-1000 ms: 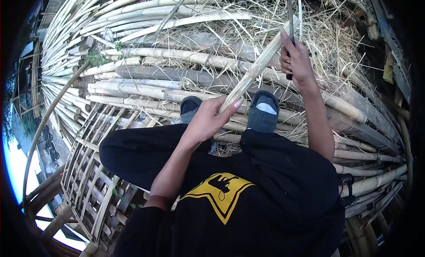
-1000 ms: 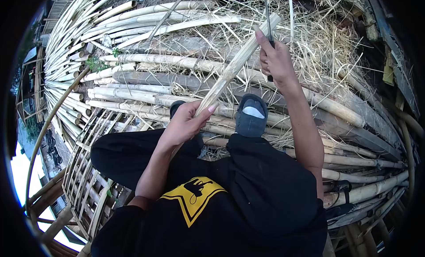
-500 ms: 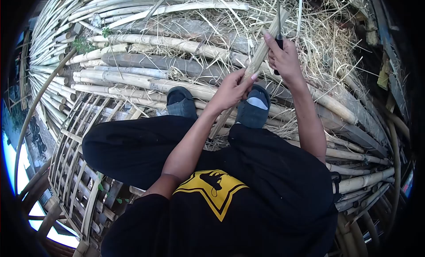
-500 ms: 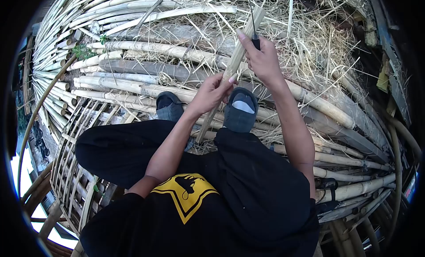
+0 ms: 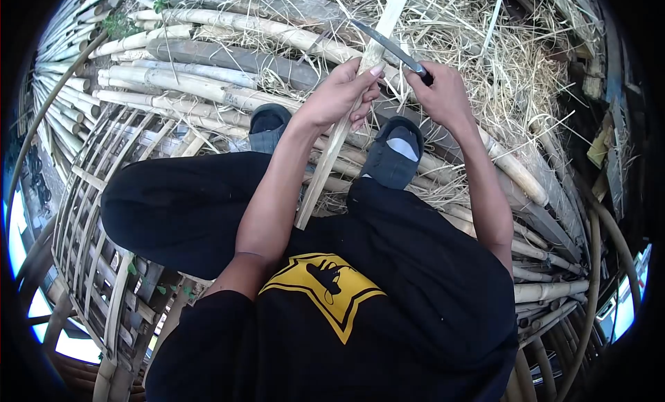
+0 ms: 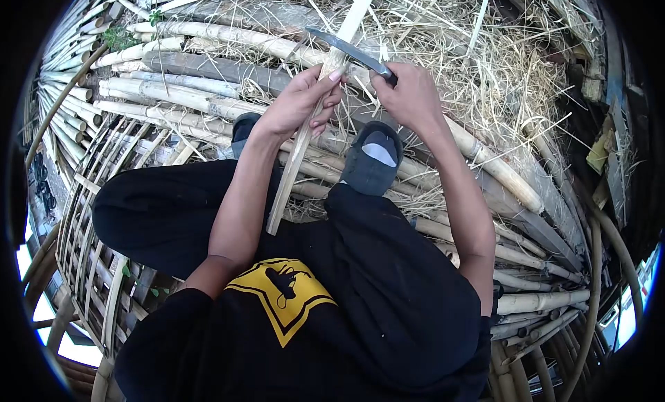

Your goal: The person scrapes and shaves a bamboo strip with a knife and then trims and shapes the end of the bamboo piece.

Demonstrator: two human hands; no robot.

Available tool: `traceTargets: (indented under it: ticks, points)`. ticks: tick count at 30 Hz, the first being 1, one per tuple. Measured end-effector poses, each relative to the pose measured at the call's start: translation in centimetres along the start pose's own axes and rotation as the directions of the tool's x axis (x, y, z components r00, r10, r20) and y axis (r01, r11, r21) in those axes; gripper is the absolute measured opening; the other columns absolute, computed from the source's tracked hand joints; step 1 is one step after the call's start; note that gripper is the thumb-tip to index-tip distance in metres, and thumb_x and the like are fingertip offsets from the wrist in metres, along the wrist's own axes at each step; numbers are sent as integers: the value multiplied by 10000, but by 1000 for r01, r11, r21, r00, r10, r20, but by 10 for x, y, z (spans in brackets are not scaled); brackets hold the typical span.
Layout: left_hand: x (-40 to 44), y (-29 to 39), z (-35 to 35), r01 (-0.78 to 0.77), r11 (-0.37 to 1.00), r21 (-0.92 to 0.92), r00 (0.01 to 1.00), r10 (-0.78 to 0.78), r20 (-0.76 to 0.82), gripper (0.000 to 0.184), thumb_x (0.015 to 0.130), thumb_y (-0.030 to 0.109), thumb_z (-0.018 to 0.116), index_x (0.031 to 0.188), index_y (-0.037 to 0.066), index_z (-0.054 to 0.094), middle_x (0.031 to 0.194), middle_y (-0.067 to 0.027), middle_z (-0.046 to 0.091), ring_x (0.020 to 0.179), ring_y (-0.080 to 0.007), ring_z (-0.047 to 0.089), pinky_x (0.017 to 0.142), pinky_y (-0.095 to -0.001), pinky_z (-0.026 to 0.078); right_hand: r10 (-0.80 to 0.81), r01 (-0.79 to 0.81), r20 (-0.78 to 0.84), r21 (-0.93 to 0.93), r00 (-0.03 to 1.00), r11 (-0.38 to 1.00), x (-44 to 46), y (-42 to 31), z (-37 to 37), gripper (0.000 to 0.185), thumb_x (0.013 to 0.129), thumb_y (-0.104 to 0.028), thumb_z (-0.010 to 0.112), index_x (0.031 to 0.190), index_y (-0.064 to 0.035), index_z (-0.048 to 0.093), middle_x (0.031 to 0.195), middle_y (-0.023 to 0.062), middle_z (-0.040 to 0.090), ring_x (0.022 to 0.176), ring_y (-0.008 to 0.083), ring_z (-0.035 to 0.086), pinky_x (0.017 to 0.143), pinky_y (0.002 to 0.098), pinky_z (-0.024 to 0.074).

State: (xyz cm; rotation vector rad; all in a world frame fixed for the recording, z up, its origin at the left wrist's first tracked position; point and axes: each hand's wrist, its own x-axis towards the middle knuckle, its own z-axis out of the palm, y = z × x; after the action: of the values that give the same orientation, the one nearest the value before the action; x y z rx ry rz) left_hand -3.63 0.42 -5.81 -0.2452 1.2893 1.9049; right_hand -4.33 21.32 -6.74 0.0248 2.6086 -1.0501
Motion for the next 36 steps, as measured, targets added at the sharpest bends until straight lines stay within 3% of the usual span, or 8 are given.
traceTargets:
  ticks: [2,6,13,20,24,26,30,36]
  points:
    - [-2,1,-1,15,1000,2,999,-15,50,254,1004,310,514,977,68,442,666,30,424,430,-44,385,355,-210,330,107,-93,91,-140,990,986,10,-15,-6,353,840,-348,616,762,-7,668,585,172,594,568,311,598,579,411,458]
    - [-4,-5,4,72,991,-116,997,-67,48,200,1011,286,498,986,90,472,617,50,380,368,-15,314,296,-181,247,173,-159,71,-165,982,973,29,-3,10,346,831,-349,626,795,-13,703,622,184,631,631,350,643,646,425,507]
    - [-3,-9,0,148,979,-138,989,-150,-9,124,974,168,546,975,81,457,618,45,387,367,-24,308,304,-199,237,77,-23,228,-229,971,973,12,-11,35,284,763,-257,632,807,12,712,694,275,638,713,426,657,705,480,532]
    - [-7,-11,3,121,991,-55,991,-123,-43,143,893,1,545,928,72,426,619,32,402,375,-32,316,316,-226,224,106,-60,223,-202,969,977,27,7,45,244,725,-209,606,757,14,701,695,263,636,693,416,647,694,469,522]
    - [-13,-9,6,134,983,-123,991,-136,-6,149,886,-11,538,930,75,425,593,39,389,368,-28,307,311,-222,211,185,-132,177,-277,966,952,41,6,25,241,715,-180,598,793,18,711,742,273,655,735,410,667,722,449,528]
    - [-11,-3,12,128,979,-162,988,-140,-64,168,903,3,570,932,98,434,546,60,357,330,-14,270,288,-209,169,252,-220,48,-349,966,911,51,15,18,279,700,-181,600,794,63,694,761,271,666,772,395,681,726,462,529]
    - [-37,8,21,170,967,-188,985,-158,72,159,913,31,594,918,101,451,542,64,358,327,-10,259,287,-200,161,407,-466,-260,-233,876,854,70,88,-51,347,788,-262,564,738,65,667,730,243,666,703,361,667,700,439,510]
    - [-20,6,19,169,972,-162,985,-173,-14,127,965,165,575,936,105,467,549,73,325,342,-6,270,284,-186,177,221,-223,-31,-94,975,970,31,45,-45,420,802,-384,637,697,23,617,603,166,609,572,287,580,622,394,466]
